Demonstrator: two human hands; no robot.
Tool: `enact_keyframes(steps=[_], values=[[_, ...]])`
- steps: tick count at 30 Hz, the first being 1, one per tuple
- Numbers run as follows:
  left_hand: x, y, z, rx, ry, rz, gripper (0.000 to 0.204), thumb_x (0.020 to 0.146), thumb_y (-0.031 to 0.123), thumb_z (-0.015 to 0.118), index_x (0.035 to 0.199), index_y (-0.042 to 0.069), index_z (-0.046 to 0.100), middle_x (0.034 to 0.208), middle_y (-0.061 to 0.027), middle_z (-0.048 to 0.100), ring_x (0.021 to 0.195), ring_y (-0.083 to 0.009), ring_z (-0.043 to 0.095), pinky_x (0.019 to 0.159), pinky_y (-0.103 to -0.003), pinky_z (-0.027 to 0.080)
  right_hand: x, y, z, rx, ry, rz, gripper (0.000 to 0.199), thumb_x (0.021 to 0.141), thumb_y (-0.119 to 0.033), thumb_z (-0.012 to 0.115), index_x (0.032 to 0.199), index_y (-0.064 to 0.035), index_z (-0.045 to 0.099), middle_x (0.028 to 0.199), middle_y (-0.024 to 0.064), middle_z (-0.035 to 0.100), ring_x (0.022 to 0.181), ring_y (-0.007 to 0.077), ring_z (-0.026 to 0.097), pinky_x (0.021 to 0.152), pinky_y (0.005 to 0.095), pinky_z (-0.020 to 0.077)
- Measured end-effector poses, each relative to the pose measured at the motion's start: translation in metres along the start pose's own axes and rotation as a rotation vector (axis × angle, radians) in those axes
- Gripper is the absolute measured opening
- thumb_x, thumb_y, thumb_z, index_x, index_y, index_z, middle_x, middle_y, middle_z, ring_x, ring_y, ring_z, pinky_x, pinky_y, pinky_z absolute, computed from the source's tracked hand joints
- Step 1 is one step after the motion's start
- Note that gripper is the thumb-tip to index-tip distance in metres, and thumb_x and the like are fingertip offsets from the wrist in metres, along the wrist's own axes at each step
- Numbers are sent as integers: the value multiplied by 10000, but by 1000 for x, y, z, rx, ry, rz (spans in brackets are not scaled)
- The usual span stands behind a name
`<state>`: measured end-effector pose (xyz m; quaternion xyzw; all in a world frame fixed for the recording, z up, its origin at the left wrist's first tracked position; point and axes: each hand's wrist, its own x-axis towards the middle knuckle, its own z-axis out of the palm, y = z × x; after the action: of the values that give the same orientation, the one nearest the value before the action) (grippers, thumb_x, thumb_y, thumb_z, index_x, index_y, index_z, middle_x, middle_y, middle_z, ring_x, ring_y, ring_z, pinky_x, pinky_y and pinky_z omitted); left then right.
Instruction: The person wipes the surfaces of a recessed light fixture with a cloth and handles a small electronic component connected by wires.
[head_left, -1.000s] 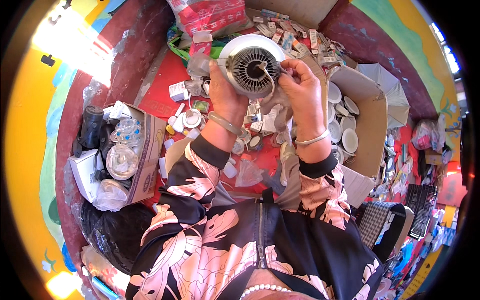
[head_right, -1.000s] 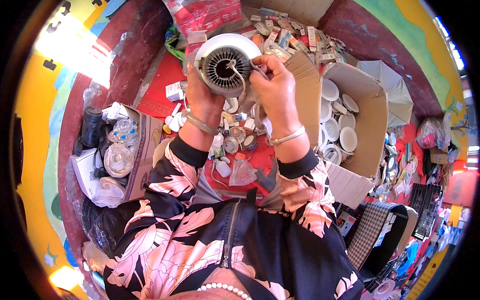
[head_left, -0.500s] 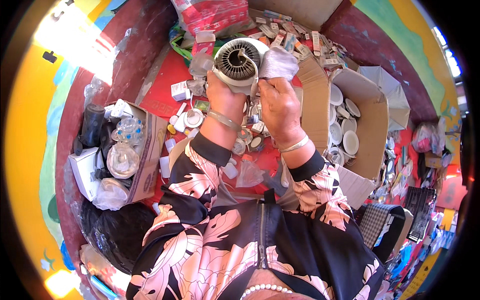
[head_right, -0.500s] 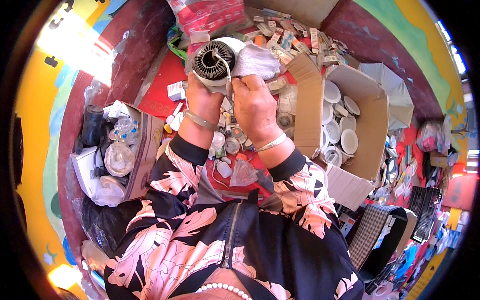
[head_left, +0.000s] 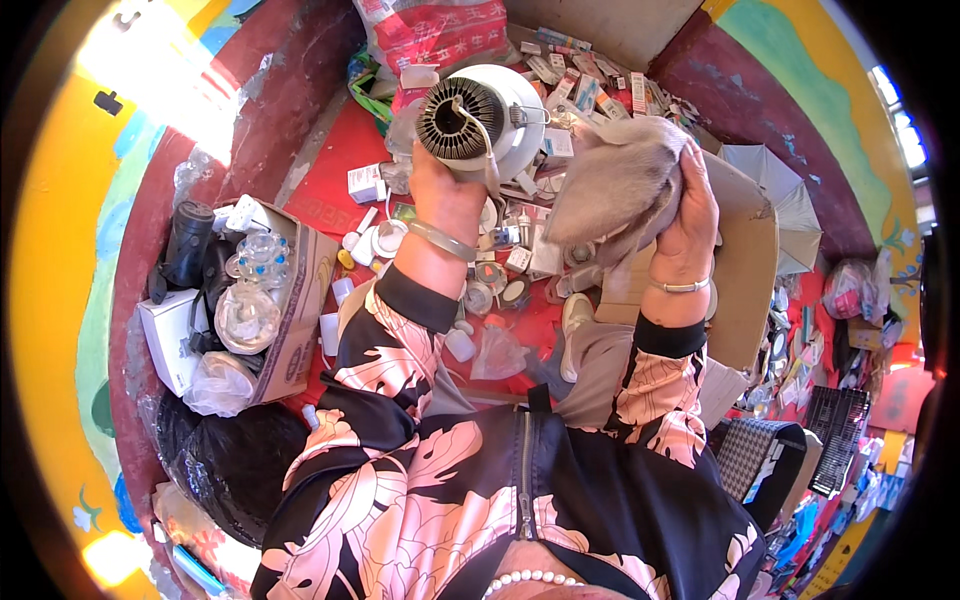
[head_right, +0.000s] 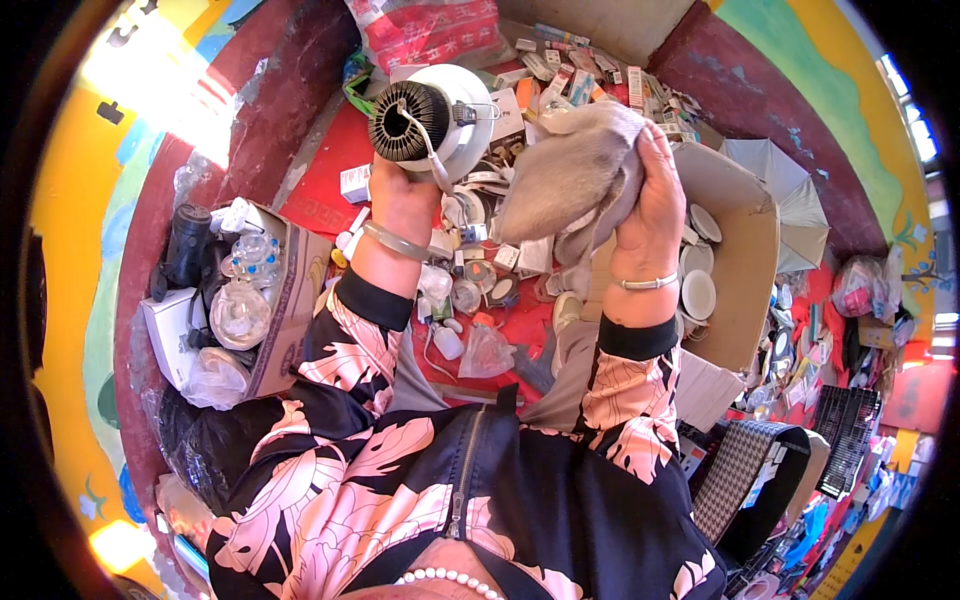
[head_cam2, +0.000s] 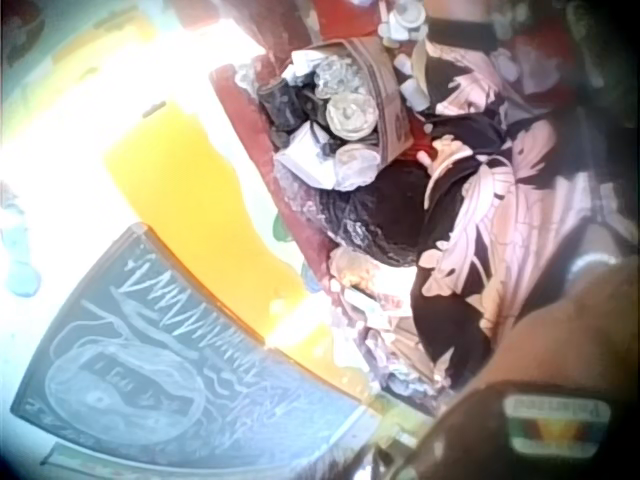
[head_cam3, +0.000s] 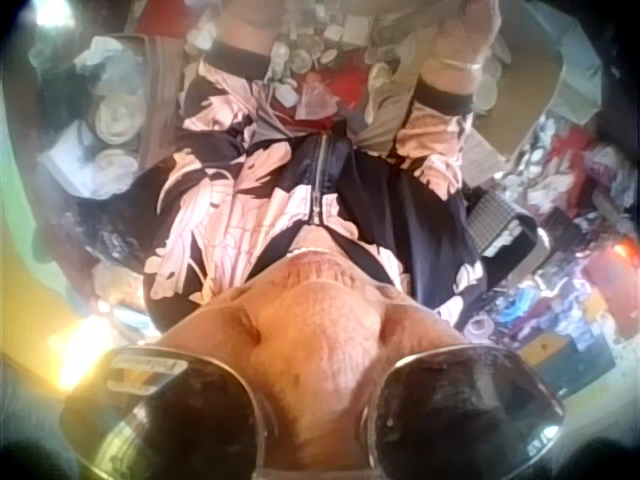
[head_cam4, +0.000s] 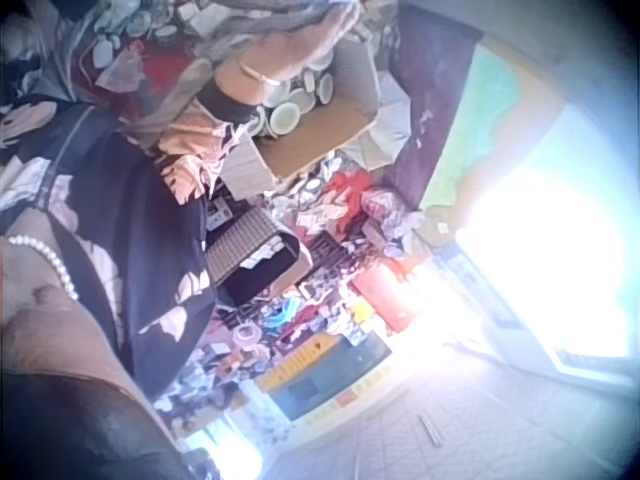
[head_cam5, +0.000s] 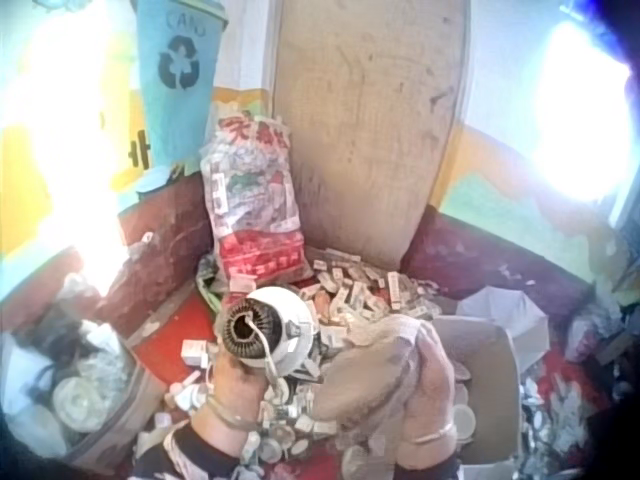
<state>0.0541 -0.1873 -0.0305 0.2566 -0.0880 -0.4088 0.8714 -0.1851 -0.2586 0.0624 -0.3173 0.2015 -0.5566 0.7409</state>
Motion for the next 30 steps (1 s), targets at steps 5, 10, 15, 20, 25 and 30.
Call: enact_keyframes(steps=[5,10,15,20,25,30], values=[[-21,2,35,-289,76,-271,353,959,295,347,1150,59,528,1165,-116,581,1044,-279,583,911,-424,473,-30,12,36,-251,-125,-40,289,878,-70,556,1157,-1,526,1121,99,593,989,175,580,866,318,476],[-28,1,35,-226,-44,-280,401,981,303,291,1142,20,525,1160,-131,579,1054,-279,573,940,-436,459,-30,48,44,-1300,-417,-543,479,762,2,633,1223,-30,508,1169,111,580,1052,240,547,881,315,452],[-30,-2,34,-220,-20,-326,375,970,273,307,1120,11,530,1119,-136,599,1014,-279,594,912,-426,478,-30,47,42,-1541,-400,-828,464,679,28,625,1131,-44,550,995,135,606,947,340,550,832,398,443],[-28,-3,30,-201,-12,-358,283,931,213,449,1091,15,574,1074,-134,627,981,-273,616,873,-430,502,-29,50,36,-1609,-419,-793,412,674,12,608,1077,-23,528,878,134,598,846,340,547,774,407,445],[-29,-3,31,-189,-11,-404,295,940,218,419,1096,19,571,1079,-135,627,976,-279,618,869,-440,501,-30,44,35,-1627,-422,-782,401,692,-2,594,1085,-24,517,903,139,591,842,331,548,771,398,450],[-34,4,43,-171,52,-406,295,945,213,396,1095,27,571,1082,-127,629,987,-278,615,881,-430,493,-26,39,29,-1709,-448,-912,426,709,-6,595,1128,-42,528,929,129,594,864,314,559,782,394,460]])
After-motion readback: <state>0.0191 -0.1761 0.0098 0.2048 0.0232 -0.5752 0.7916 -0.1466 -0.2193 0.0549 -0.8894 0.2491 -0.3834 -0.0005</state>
